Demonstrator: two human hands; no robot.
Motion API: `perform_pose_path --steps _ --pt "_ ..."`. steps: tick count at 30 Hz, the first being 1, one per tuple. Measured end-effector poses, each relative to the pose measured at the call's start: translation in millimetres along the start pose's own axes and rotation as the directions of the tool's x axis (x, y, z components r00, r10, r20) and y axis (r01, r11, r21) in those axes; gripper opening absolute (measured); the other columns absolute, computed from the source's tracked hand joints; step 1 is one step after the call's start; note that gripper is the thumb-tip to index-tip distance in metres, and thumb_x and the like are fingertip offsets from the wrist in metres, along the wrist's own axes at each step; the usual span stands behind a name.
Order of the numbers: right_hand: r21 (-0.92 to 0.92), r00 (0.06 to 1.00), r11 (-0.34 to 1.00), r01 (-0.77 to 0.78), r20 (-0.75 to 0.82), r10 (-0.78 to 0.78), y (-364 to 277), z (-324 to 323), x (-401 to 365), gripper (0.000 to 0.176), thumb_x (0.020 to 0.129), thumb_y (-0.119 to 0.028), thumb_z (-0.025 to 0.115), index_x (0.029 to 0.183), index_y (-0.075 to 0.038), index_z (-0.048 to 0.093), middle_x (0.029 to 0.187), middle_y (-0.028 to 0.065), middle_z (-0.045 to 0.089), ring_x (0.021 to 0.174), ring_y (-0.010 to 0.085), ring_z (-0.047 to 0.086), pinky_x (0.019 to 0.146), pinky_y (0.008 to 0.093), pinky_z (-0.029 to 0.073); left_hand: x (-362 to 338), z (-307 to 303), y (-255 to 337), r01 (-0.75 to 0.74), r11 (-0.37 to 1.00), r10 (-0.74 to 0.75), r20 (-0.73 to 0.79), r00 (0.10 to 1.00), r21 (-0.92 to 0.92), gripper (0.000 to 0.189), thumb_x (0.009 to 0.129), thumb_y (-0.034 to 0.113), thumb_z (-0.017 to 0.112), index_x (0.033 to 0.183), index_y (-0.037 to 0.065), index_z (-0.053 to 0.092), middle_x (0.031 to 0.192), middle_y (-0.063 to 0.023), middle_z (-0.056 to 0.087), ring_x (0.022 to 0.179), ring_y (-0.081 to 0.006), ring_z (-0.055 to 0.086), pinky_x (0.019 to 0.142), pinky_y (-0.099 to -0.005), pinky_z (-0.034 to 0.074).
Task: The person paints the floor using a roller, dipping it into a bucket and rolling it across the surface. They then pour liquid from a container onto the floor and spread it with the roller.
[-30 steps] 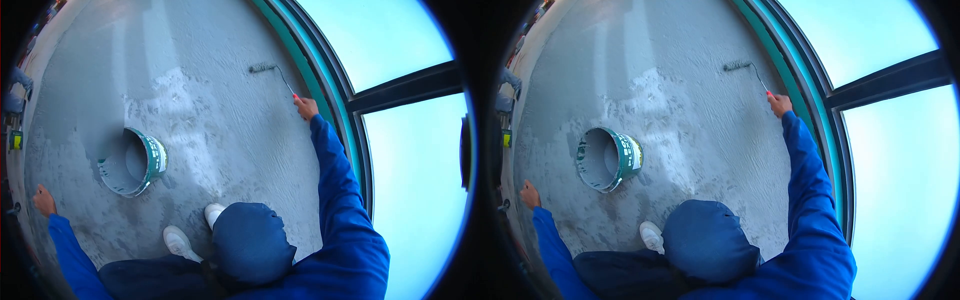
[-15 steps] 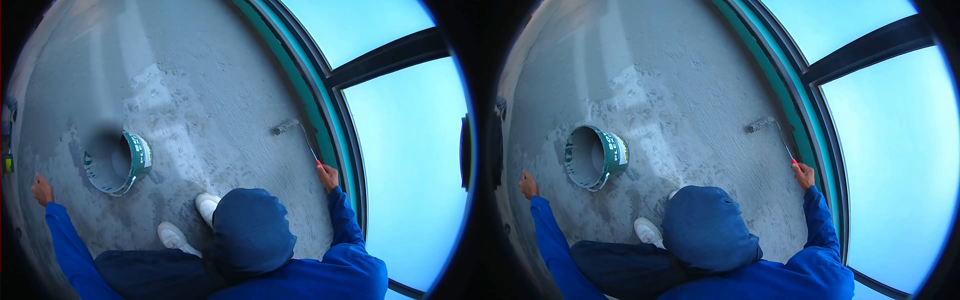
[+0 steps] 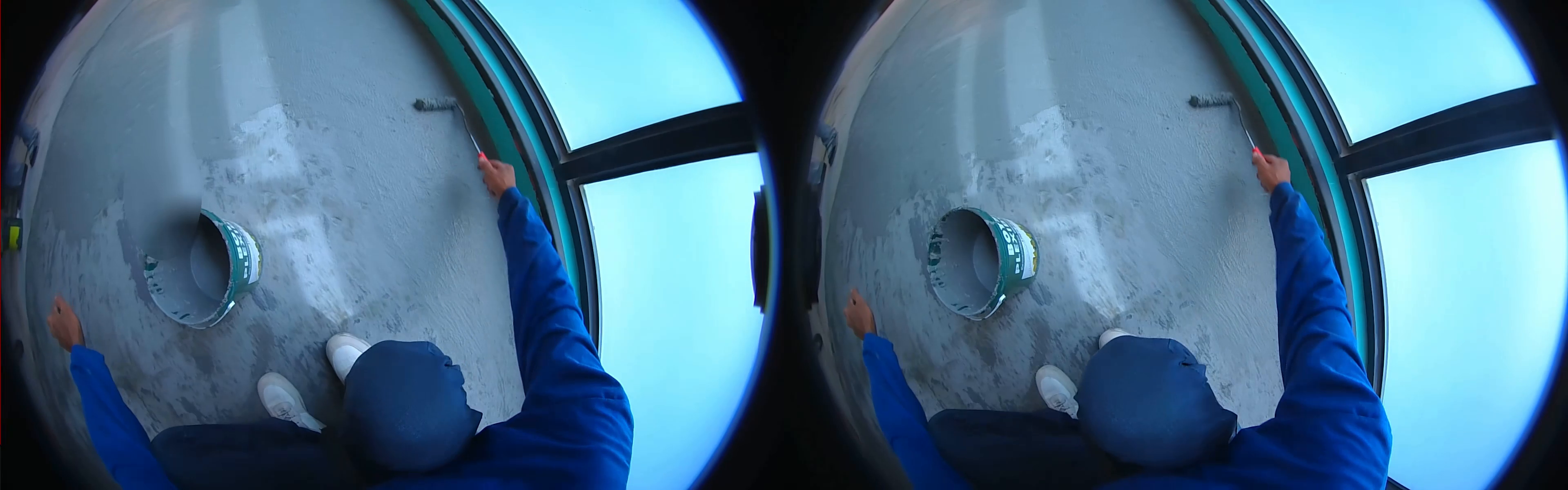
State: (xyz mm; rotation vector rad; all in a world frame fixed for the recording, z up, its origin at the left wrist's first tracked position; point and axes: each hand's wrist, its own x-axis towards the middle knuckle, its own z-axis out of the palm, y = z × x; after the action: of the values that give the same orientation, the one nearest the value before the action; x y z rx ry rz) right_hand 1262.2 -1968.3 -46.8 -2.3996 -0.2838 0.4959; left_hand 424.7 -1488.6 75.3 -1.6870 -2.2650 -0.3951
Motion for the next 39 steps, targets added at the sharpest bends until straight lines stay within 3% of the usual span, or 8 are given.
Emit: perform_pose_path --steps 4,10,13,16,21,28,34,39 --pt "0.026 0.999 1.0 0.016 -0.052 -0.015 -79 34 61 0.035 0.083 -0.037 0.065 0.084 -0.003 0.07 0.055 0.002 0.052 0.043 0.0104 0.045 0.038 0.0282 0.034 21 14 -32 0.006 1.0 -0.004 0.172 0.985 -0.011 0.056 0.095 0.05 0.036 0.121 0.007 0.06 0.123 -0.0162 0.055 0.109 -0.0361 0.053 0.092 -0.0487 0.043" --pt "0.108 0.998 0.994 -0.017 0.056 0.011 -128 64 81 0.034 0.084 -0.037 0.064 0.085 -0.004 0.069 0.056 0.001 0.05 0.043 0.0089 0.041 0.039 0.0265 0.031 3 7 -24 0.015 0.997 -0.022 0.084 0.996 0.08 0.054 0.095 0.047 0.038 0.119 0.006 0.062 0.117 -0.0165 0.058 0.102 -0.0358 0.056 0.089 -0.0487 0.045" --pt "0.015 0.998 1.0 -0.012 0.058 0.011 -117 65 64 0.035 0.085 -0.038 0.063 0.086 -0.004 0.069 0.057 0.0013 0.051 0.043 0.0089 0.041 0.039 0.0263 0.03 6 20 -30 -0.04 0.995 0.04 0.001 0.999 0.089 0.053 0.095 0.047 0.038 0.12 0.007 0.062 0.119 -0.0171 0.057 0.104 -0.0365 0.055 0.091 -0.0486 0.044" --pt "-0.037 0.998 0.999 0.002 0.061 0.0 -84 51 26 0.037 0.084 -0.041 0.062 0.084 -0.004 0.069 0.057 0.0028 0.053 0.044 0.0111 0.047 0.04 0.0284 0.037 11 15 -17 0.015 0.997 -0.027 0.177 0.984 0.073 0.054 0.095 0.048 0.038 0.124 0.009 0.059 0.126 -0.0174 0.052 0.111 -0.0374 0.051 0.096 -0.0488 0.041" --pt "-0.147 0.997 0.988 0.038 0.071 -0.027 -4 -1 -60 0.041 0.085 -0.043 0.061 0.085 -0.004 0.07 0.057 0.0053 0.057 0.045 0.0131 0.054 0.042 0.0302 0.043 5 18 7 0.061 0.998 -0.056 0.141 0.988 -0.033 0.053 0.094 0.049 0.037 0.123 0.01 0.06 0.125 -0.0157 0.053 0.112 -0.0358 0.051 0.098 -0.0484 0.04" --pt "0.123 0.989 0.984 -0.13 0.083 0.12 47 -58 -142 0.036 0.088 -0.037 0.061 0.09 -0.002 0.067 0.055 0.0004 0.048 0.04 0.0086 0.043 0.035 0.0255 0.029 2 26 37 -0.022 0.998 0.028 0.099 0.995 -0.057 0.053 0.095 0.049 0.035 0.127 0.013 0.057 0.135 -0.0125 0.047 0.12 -0.0334 0.046 0.101 -0.0486 0.037" --pt "0.122 0.994 0.987 -0.101 0.042 0.097 26 -33 -82 0.034 0.087 -0.036 0.062 0.089 -0.002 0.067 0.054 0.0011 0.048 0.04 0.0089 0.043 0.034 0.0258 0.029 -8 5 34 -0.042 0.995 0.048 0.065 0.997 -0.087 0.052 0.095 0.048 0.035 0.127 0.013 0.057 0.135 -0.0116 0.047 0.119 -0.0333 0.047 0.1 -0.0479 0.038" --pt "0.144 1.0 0.989 -0.028 -0.002 0.029 -36 16 23 0.036 0.084 -0.038 0.064 0.081 -0.002 0.068 0.054 0.0017 0.049 0.04 0.0096 0.042 0.035 0.0264 0.028 6 -5 -10 0.041 0.998 -0.032 0.196 0.98 -0.042 0.053 0.097 0.047 0.034 0.127 0.01 0.057 0.132 -0.0136 0.049 0.114 -0.0346 0.051 0.096 -0.0478 0.041"
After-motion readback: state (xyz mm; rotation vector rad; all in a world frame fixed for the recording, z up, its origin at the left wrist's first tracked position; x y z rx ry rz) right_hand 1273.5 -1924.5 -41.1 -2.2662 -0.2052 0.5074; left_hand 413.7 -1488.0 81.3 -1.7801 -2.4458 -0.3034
